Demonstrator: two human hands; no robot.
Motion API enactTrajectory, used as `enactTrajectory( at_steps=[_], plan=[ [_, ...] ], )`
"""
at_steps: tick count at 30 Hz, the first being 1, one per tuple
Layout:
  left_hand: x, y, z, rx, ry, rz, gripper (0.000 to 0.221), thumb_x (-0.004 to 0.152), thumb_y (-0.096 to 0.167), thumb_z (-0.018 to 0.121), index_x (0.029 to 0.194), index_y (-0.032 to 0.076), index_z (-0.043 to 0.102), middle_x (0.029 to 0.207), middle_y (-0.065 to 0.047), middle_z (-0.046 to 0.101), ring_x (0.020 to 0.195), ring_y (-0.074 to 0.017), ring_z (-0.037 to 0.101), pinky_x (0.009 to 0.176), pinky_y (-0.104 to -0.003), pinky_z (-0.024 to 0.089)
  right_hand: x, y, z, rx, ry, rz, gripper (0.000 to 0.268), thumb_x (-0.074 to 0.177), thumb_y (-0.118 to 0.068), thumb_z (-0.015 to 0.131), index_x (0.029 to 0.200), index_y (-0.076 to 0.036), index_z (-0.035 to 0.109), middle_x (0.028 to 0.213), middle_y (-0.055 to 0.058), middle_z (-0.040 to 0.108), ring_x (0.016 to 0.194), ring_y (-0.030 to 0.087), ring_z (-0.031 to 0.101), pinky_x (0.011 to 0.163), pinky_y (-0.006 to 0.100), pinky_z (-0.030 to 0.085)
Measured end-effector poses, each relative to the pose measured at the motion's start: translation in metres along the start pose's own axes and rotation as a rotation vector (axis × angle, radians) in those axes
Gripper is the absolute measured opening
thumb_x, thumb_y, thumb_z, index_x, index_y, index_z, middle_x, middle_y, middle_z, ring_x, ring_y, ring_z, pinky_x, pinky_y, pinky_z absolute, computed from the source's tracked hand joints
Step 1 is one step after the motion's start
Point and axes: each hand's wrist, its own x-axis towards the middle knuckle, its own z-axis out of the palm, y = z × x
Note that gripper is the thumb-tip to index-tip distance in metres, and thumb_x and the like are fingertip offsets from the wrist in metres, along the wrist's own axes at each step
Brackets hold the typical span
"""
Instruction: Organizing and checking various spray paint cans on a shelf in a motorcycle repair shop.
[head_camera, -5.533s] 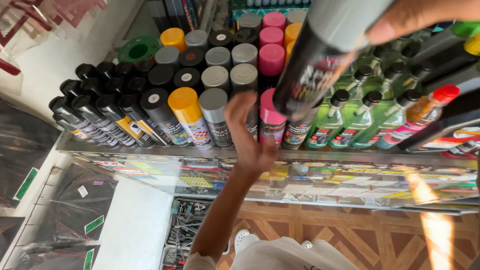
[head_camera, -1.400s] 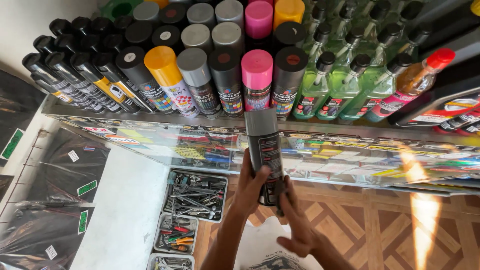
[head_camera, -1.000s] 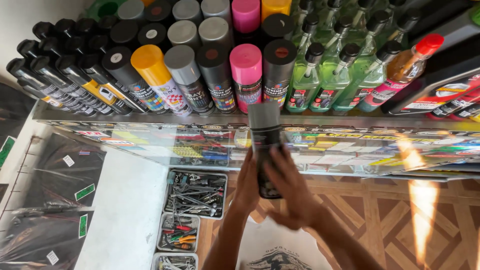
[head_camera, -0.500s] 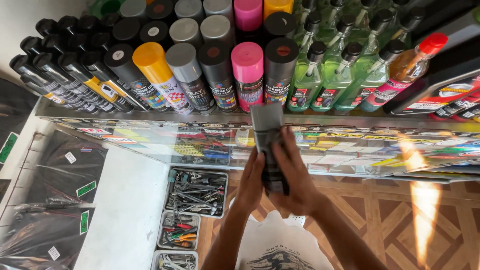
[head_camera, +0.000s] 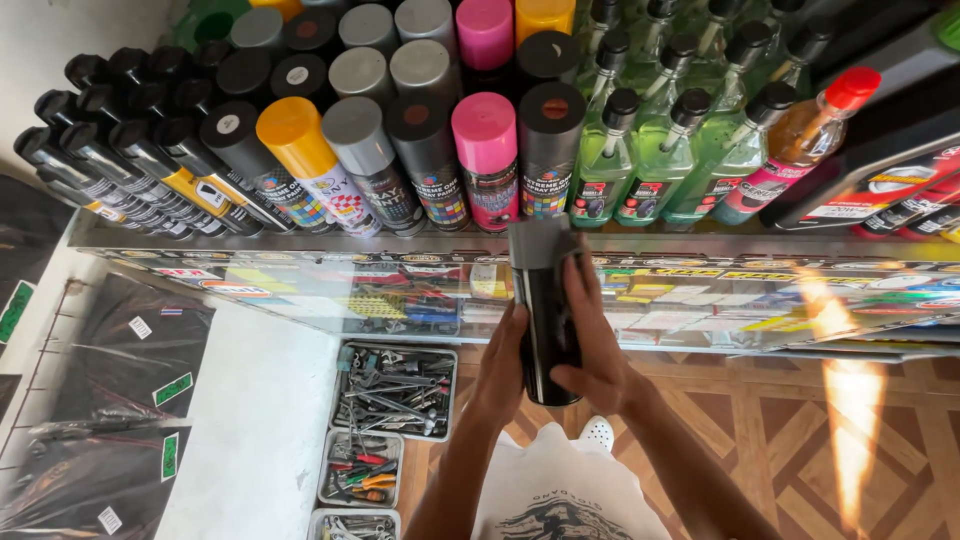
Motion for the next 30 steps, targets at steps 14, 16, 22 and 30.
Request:
enactTrajectory(
  at_steps=[14, 16, 22, 30],
  plan=[
    [0.008, -0.029, -0.013, -0.090, -0.114, 0.176, 0.061, 0.095, 0.030, 0.064, 0.144, -0.003, 0.051, 0.129, -0.017, 0.064, 0.111, -0.0258, 0.058, 0.100, -0.041, 0.045, -0.007, -0.004, 0.009, 0.559, 0.063, 0.183, 0.110, 0.086, -0.046, 0.059, 0.166, -0.003, -0.004, 0.173, 0.018, 0.011, 0.159, 0.038, 0.021, 0.126, 0.053, 0.020],
    [0.013, -0.037, -0.014, -0.184, -0.067, 0.194, 0.061, 0.092, 0.030, 0.067, 0.141, -0.003, 0.052, 0.121, -0.016, 0.064, 0.102, -0.0228, 0.059, 0.090, -0.037, 0.048, -0.006, -0.013, 0.006, 0.297, 0.026, 0.096, 0.104, 0.092, -0.050, 0.053, 0.165, 0.001, -0.001, 0.173, 0.023, 0.010, 0.160, 0.042, 0.019, 0.129, 0.054, 0.020],
    [0.019, -0.019, -0.021, -0.108, 0.170, 0.439, 0.064, 0.079, 0.002, 0.067, 0.139, -0.001, 0.045, 0.118, -0.020, 0.065, 0.098, -0.0282, 0.066, 0.089, -0.040, 0.056, -0.036, -0.047, 0.041, 0.660, 0.099, 0.189, 0.092, 0.090, -0.035, 0.056, 0.163, 0.001, 0.013, 0.170, 0.020, 0.021, 0.159, 0.037, 0.020, 0.133, 0.052, 0.014],
    [0.026, -0.019, -0.025, 0.521, 0.304, 0.617, 0.078, 0.066, 0.015, 0.082, 0.133, 0.000, 0.046, 0.113, -0.016, 0.065, 0.092, -0.0268, 0.068, 0.082, -0.039, 0.060, -0.059, -0.041, 0.037, 1.817, 0.221, 0.370, 0.090, 0.092, -0.032, 0.062, 0.161, 0.005, 0.017, 0.165, 0.020, 0.032, 0.154, 0.031, 0.027, 0.129, 0.039, 0.014]
  ],
)
